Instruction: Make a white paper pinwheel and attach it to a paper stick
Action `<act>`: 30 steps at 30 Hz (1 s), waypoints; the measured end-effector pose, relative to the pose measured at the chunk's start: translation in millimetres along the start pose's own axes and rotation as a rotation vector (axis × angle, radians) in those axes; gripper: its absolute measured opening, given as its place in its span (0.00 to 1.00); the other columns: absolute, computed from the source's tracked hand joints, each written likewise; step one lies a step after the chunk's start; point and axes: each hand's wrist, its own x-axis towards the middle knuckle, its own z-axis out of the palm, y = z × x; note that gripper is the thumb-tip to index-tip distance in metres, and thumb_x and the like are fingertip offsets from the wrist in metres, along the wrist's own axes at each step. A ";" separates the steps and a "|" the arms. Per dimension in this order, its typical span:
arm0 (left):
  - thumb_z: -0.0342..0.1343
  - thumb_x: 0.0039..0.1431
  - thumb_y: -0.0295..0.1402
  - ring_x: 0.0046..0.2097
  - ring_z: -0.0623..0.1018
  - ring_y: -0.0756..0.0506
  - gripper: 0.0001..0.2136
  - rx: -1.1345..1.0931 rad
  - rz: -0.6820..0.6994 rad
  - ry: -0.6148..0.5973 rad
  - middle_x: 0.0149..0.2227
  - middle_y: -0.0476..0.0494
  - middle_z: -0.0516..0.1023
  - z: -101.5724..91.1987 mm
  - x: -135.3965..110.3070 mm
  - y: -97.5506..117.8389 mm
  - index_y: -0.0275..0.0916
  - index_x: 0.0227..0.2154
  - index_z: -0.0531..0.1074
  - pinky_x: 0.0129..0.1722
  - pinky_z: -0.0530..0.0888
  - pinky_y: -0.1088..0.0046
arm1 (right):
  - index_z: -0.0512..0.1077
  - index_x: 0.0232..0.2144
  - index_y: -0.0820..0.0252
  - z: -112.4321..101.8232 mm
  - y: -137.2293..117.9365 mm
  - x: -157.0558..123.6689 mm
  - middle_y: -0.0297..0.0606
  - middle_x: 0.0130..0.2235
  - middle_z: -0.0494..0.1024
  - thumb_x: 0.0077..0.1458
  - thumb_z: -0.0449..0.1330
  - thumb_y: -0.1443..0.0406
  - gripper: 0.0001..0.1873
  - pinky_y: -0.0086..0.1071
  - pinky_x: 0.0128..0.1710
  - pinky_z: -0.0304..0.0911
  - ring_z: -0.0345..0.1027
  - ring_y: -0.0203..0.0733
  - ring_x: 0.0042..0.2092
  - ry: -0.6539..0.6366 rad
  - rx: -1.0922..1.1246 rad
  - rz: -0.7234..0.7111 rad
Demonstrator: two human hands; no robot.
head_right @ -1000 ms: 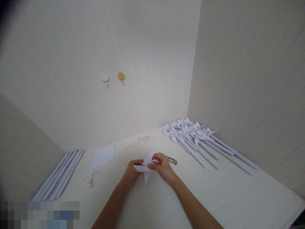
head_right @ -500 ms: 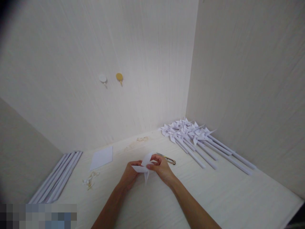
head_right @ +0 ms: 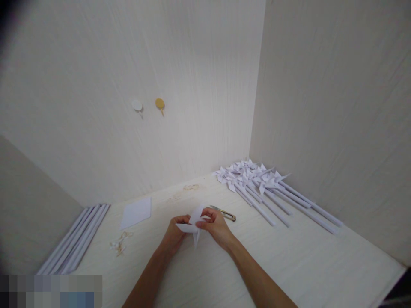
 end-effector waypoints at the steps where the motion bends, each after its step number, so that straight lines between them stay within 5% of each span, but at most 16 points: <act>1: 0.61 0.30 0.32 0.22 0.67 0.52 0.08 -0.003 -0.003 -0.003 0.18 0.49 0.70 0.0 -0.2 0.3 0.33 0.12 0.69 0.23 0.62 0.78 | 0.68 0.24 0.60 0.3 -0.1 0.0 0.32 0.26 0.74 0.29 0.65 0.68 0.13 0.31 0.32 0.62 0.68 0.36 0.28 0.001 0.001 -0.001; 30: 0.60 0.30 0.28 0.19 0.64 0.54 0.06 -0.058 -0.032 0.009 0.15 0.51 0.68 0.0 -0.1 0.3 0.33 0.12 0.67 0.20 0.59 0.79 | 0.70 0.25 0.60 -2.0 2.5 1.5 0.32 0.27 0.74 0.29 0.65 0.70 0.14 0.29 0.32 0.61 0.68 0.35 0.28 -0.037 0.026 -0.019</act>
